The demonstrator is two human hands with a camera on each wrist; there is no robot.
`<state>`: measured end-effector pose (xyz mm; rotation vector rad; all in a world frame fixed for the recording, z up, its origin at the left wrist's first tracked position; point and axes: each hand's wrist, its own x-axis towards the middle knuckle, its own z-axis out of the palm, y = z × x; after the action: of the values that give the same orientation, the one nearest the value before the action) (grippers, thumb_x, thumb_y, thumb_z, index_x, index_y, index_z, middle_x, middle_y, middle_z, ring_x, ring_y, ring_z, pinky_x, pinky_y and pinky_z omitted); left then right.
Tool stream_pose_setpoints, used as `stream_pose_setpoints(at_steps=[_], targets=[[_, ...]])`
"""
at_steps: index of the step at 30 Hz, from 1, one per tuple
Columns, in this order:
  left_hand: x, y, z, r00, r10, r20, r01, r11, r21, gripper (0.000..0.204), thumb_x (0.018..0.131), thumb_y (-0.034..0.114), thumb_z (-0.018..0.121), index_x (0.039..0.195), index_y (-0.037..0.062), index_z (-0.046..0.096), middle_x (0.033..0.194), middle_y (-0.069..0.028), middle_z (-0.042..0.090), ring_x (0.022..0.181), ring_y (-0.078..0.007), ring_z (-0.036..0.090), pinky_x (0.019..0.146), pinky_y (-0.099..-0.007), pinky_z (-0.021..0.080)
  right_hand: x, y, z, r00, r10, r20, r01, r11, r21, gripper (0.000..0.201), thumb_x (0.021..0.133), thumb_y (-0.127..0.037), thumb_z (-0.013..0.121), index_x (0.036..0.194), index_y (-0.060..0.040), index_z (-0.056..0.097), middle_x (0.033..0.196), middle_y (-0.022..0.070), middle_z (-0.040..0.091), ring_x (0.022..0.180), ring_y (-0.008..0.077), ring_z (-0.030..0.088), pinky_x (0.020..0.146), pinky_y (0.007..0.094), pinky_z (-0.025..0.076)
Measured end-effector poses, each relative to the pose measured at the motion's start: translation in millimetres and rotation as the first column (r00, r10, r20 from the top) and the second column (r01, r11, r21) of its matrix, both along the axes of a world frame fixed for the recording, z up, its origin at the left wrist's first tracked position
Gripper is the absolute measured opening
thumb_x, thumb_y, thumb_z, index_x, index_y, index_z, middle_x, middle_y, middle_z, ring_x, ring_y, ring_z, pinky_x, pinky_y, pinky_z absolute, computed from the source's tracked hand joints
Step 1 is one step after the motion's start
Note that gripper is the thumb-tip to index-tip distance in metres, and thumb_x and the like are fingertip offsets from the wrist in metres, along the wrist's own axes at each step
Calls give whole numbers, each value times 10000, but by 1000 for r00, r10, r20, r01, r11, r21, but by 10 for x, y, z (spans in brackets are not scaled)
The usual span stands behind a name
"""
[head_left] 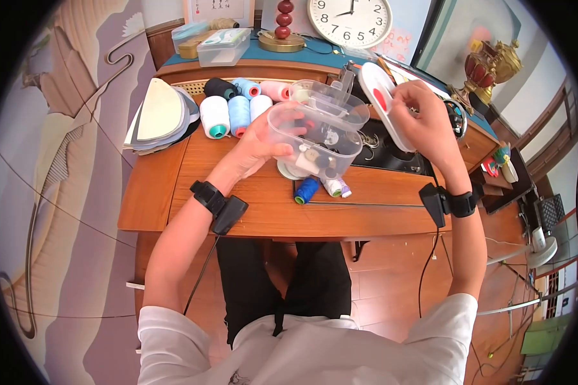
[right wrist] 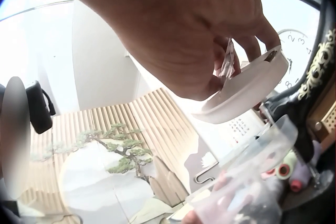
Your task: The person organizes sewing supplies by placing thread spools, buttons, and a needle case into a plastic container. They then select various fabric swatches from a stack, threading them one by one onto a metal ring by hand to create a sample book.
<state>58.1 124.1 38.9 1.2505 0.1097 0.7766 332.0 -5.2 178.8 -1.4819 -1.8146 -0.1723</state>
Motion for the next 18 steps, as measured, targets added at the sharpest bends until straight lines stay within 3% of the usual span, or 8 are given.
stream_pose_setpoints(at_steps=[3,5,7,9,12,14,18], targets=[[3,15,-7,1000,8,19,-8,1000,-10,981,693,122,876,1535,158,374,1479,-76,469,1332,-299,509,882,-363,586,253,-145,-146,999,-37,11,38,997,-66,97,856,-78,638,872,17,630,894,117,615,787,238,594,738,340,492],[3,15,-1,1000,18,9,-18,1000,-3,997,681,143,879,1535,147,366,1477,-68,466,1334,-299,508,886,-364,583,469,-180,-370,984,63,166,-55,997,-50,98,853,-65,662,866,21,618,923,145,628,808,291,610,752,364,505],[1,3,10,1000,18,2,-18,1000,-6,998,678,148,876,1535,146,365,1475,-65,465,1334,-302,508,897,-370,578,540,-271,-595,984,92,153,-71,988,-138,118,852,-63,673,854,29,599,953,157,619,833,328,619,766,385,516],[18,-4,8,1000,9,-8,-9,1000,-9,1000,675,154,874,1535,144,364,1473,-62,464,1334,-304,507,908,-376,573,595,-331,-818,957,87,277,-27,977,-211,157,841,-65,690,849,32,567,976,165,584,867,372,609,782,439,521],[14,-1,6,999,28,-36,-28,1000,-5,1025,668,168,871,1547,146,346,1474,-66,459,1343,-315,497,1006,-422,525,607,-366,-1015,927,81,367,16,967,-255,135,829,-57,682,872,15,575,985,137,568,888,342,597,812,430,512],[20,14,-7,999,25,-31,-25,1000,-5,1031,669,167,874,1551,143,340,1475,-67,459,1345,-315,496,1029,-430,511,615,-335,-1121,844,88,529,-32,993,-115,121,820,-47,675,884,-2,583,1006,100,561,915,297,577,829,395,499],[23,21,-23,999,25,-24,-25,1000,-7,1044,675,168,884,1558,135,327,1480,-68,456,1350,-315,492,1084,-446,472,611,-226,-1227,777,72,626,-74,997,-24,114,805,-48,677,872,-19,590,1008,70,557,929,252,563,817,369,490]])
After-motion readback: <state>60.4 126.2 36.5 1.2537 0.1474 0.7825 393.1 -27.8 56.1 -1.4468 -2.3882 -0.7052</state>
